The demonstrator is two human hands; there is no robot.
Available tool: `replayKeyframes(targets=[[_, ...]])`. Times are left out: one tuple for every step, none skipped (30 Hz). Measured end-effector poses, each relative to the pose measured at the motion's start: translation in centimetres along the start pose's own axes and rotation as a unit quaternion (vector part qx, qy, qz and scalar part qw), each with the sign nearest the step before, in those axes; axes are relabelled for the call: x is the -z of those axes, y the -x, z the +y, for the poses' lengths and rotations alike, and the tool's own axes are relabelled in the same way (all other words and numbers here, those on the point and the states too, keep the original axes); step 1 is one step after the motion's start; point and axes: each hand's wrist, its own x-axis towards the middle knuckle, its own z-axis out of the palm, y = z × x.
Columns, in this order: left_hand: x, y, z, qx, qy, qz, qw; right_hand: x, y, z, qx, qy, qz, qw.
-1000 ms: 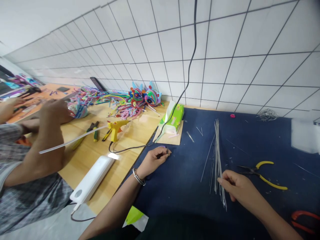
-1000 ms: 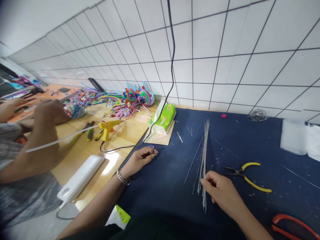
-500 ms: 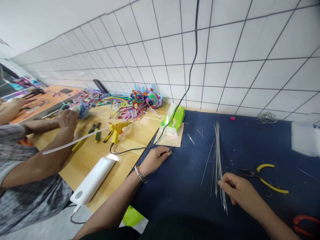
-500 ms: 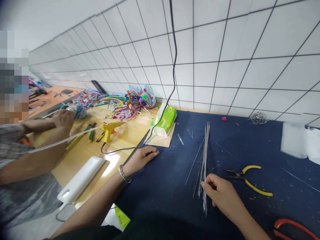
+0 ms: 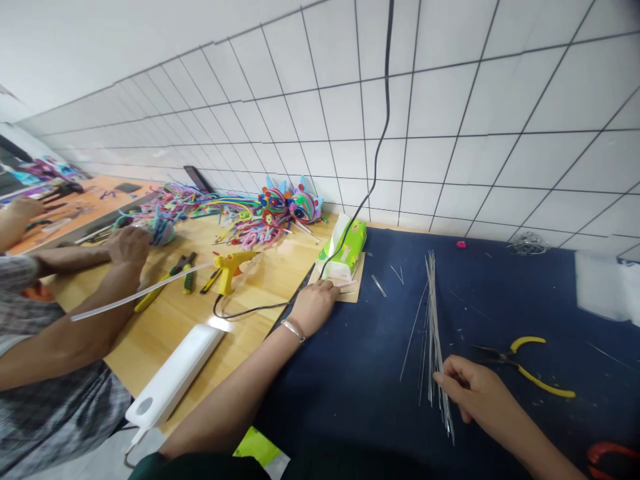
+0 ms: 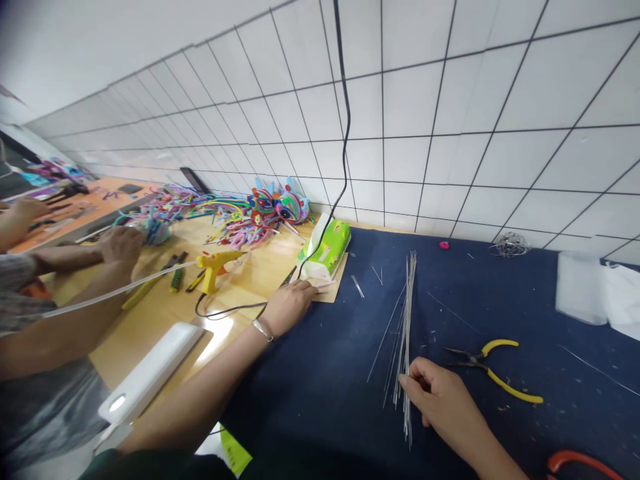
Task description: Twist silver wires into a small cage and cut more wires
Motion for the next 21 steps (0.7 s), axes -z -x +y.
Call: replayKeyframes(targets=[[-0.1,0.0,0.0,0.001,0.001,0.000,1.000,0.0,0.0,0.0,0.000,-0.001,0.000,1.000],[-0.1,0.0,0.0,0.001,0.003,0.000,1.000,0.0,0.0,0.1,0.000,-0.001,0.000,1.000],[-0.1,0.1,-0.1,0.002,0.005,0.000,1.000,0.0,0.0,0.0,-0.001,-0.002,0.000,1.000],[0.0,0.1,-0.1,0.003,0.007,0.000,1.000,0.0,0.0,0.0,-0.002,-0.002,0.001,1.000],[0.0,0.2,-0.1,0.004,0.009,0.000,1.000,0.0,0.0,-0.1,-0.004,-0.002,0.001,1.000],[0.1,0.3,-0.1,0.006,0.011,0.000,1.000,0.0,0.0,-0.2,-0.007,-0.002,0.002,1.000],[0.2,0.4,-0.1,0.007,0.012,0.000,1.000,0.1,0.1,-0.3,-0.010,-0.003,0.003,1.000],[0.2,0.4,-0.1,0.008,0.015,0.000,1.000,0.2,0.1,-0.5,-0.014,-0.005,0.004,1.000],[0.3,0.5,-0.2,0.009,0.018,0.000,1.000,0.2,0.2,-0.7,-0.020,-0.010,0.004,1.000],[0.3,0.5,-0.2,0.010,0.023,0.000,1.000,0.3,0.2,-0.9,-0.028,-0.017,0.001,0.999],[0.3,0.6,-0.3,0.011,0.028,0.002,1.000,0.4,0.3,-1.1,-0.037,-0.027,-0.003,0.999],[0.2,0.6,-0.3,0.012,0.032,0.004,0.999,0.5,0.4,-1.3,-0.045,-0.036,-0.006,0.998],[0.2,0.6,-0.4,0.012,0.036,0.005,0.999,0.5,0.4,-1.5,-0.052,-0.044,-0.008,0.998],[0.1,0.6,-0.5,0.010,0.037,0.007,0.999,0.6,0.5,-1.6,-0.057,-0.050,-0.011,0.997],[0.0,0.5,-0.6,0.008,0.036,0.008,0.999,0.6,0.5,-1.7,-0.059,-0.053,-0.012,0.997],[-0.1,0.5,-0.6,0.006,0.031,0.008,0.999,0.6,0.6,-1.8,-0.059,-0.056,-0.013,0.997],[-0.2,0.4,-0.7,0.003,0.026,0.009,1.000,0.6,0.6,-1.8,-0.058,-0.057,-0.014,0.997],[-0.3,0.3,-0.7,0.001,0.020,0.009,1.000,0.6,0.6,-1.8,-0.057,-0.059,-0.014,0.997],[-0.4,0.3,-0.8,0.000,0.014,0.009,1.000,0.6,0.5,-1.8,-0.055,-0.061,-0.015,0.997],[-0.5,0.2,-0.8,0.000,0.011,0.010,1.000,0.6,0.5,-1.8,-0.053,-0.063,-0.014,0.997],[-0.6,0.2,-0.8,-0.001,0.009,0.011,1.000,0.6,0.5,-1.8,-0.052,-0.063,-0.014,0.997]])
